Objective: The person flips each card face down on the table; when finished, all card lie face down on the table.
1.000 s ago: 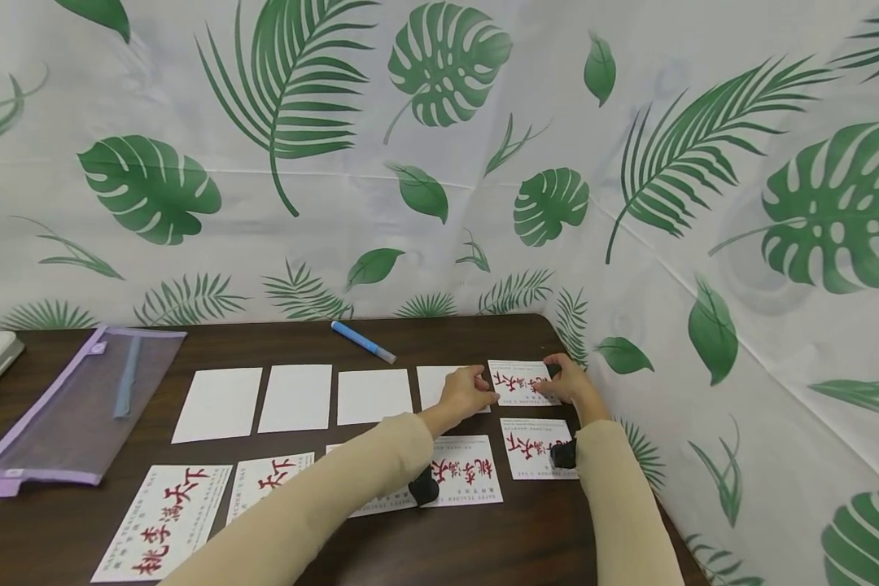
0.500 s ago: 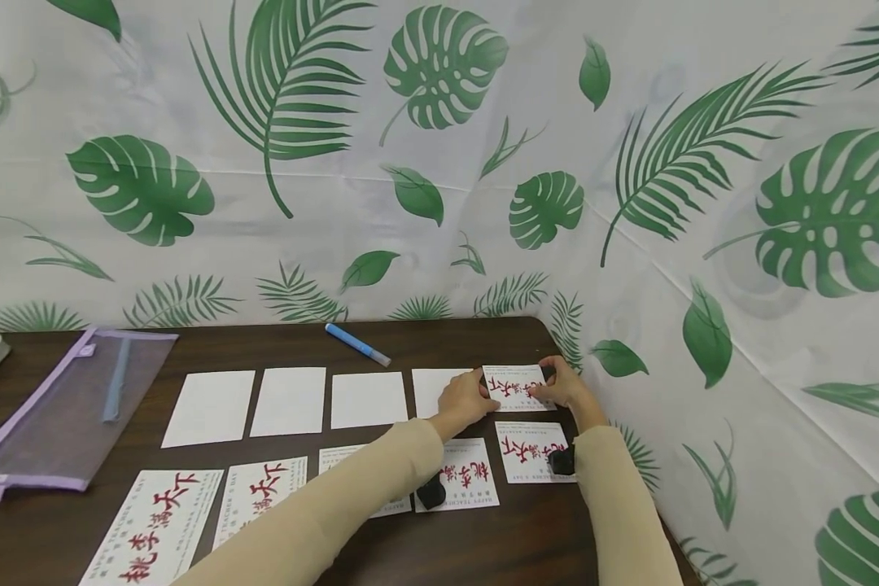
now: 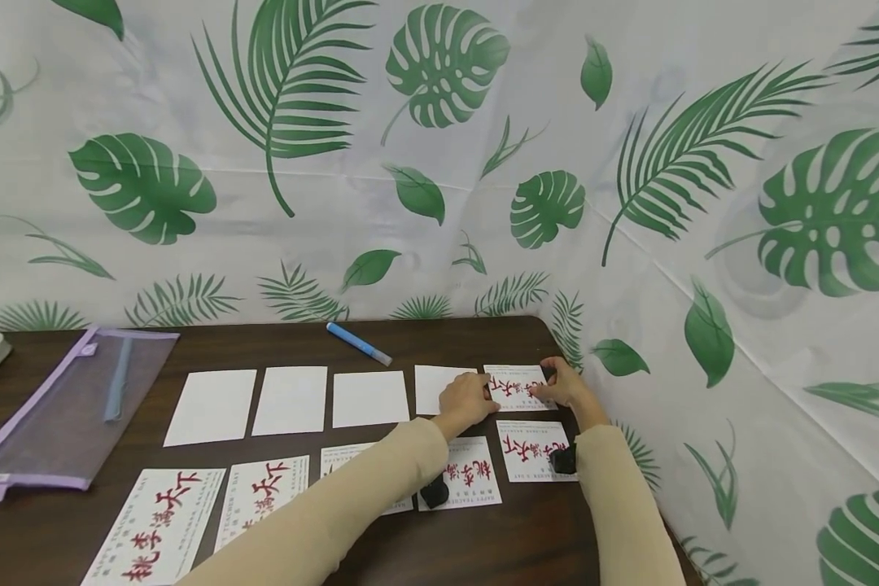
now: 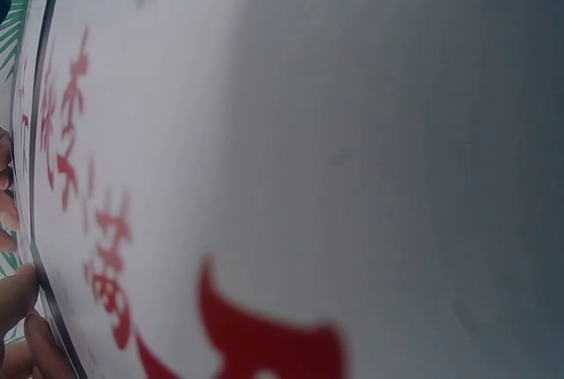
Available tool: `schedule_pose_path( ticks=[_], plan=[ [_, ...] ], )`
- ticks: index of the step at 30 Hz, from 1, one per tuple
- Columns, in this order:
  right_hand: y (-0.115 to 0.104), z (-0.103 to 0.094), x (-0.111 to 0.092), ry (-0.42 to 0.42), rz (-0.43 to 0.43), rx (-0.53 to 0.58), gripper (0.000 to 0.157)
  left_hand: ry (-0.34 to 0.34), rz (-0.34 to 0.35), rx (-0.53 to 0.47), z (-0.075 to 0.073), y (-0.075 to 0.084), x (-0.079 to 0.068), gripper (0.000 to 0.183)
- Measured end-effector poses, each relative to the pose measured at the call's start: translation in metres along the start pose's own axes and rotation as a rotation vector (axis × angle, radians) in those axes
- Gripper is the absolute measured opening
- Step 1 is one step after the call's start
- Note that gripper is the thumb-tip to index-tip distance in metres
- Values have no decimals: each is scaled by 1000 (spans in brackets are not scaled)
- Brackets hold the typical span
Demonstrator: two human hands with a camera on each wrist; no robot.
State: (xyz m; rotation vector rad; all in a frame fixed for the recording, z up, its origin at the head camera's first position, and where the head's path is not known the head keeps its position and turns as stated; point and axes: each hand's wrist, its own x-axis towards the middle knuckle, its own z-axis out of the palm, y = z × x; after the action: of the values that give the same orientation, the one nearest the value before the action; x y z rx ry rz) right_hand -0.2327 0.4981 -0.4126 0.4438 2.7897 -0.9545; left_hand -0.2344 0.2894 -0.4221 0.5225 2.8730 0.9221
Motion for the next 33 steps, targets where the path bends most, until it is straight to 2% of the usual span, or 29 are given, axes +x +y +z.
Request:
schedule_pose_path(
  ticks=[8,12,19,22,27,30,33],
  plan=[
    [1,1,4,13,20,4,62,-23,7,1,1,-1,1,40],
    [2,0,4,63,-34,35,57,-26,5,0,1,-1,2,41],
    [8,0,2,139,-109,154,48,-30,7,6,-1,-1,2,34],
    [10,-2,0,128,-133,245,48,-24,12,-8,-2,0,1,30],
    [9,-7,-6,75,-140,504,43,-27,15,-80,-7,-1,0,25],
    [6,-12,-9,41,-157,640,35,-21,10,-146,-11,-2,1,35],
    [3,-15,-10,5,-173,723,34,-7,-1,-244,-14,-5,3,47]
  ],
)
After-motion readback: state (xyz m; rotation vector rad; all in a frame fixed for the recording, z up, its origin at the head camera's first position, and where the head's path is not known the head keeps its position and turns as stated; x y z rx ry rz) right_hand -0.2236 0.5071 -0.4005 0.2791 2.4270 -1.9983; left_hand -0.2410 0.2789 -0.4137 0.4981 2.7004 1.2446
